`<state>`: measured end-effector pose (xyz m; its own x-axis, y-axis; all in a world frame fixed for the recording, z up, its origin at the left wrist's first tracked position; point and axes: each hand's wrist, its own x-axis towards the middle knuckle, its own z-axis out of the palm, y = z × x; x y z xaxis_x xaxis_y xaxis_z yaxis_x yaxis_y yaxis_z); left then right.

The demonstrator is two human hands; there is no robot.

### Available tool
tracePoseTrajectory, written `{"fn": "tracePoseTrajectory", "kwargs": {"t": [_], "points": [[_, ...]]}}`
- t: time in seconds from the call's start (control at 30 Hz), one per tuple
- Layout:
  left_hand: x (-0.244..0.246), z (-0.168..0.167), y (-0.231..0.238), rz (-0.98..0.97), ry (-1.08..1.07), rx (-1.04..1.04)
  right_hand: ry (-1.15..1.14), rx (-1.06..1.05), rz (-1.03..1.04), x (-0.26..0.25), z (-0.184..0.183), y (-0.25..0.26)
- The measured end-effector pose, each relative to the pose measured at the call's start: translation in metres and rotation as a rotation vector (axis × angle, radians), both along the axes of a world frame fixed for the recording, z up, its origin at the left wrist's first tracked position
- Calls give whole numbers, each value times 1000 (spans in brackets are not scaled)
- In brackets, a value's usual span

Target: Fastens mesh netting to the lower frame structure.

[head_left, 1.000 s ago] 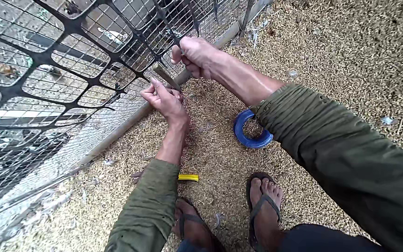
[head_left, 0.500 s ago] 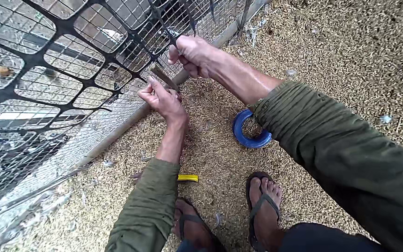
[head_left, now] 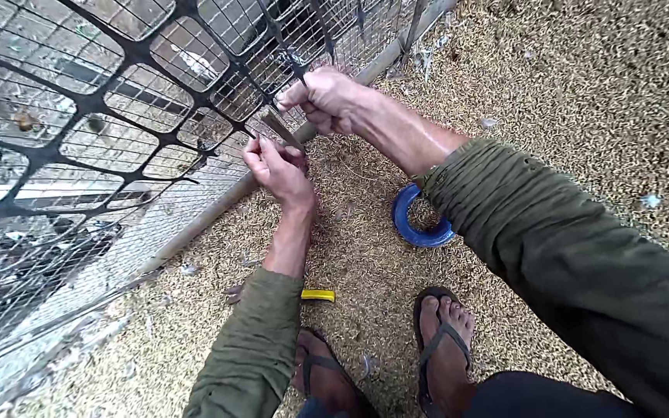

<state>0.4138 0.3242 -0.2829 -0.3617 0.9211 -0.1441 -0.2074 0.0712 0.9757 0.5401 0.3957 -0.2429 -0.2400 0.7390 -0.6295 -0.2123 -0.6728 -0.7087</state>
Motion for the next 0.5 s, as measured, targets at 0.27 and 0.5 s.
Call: {"fn": "tracePoseTrajectory", "kwargs": {"t": [0.27,0.5], "points": [[-23,-2,-28,-188,231,124,-46,18,6,-3,0,1],[-37,12,8,-48,110,-22,-61,-9,12,-4,5,1]]}}
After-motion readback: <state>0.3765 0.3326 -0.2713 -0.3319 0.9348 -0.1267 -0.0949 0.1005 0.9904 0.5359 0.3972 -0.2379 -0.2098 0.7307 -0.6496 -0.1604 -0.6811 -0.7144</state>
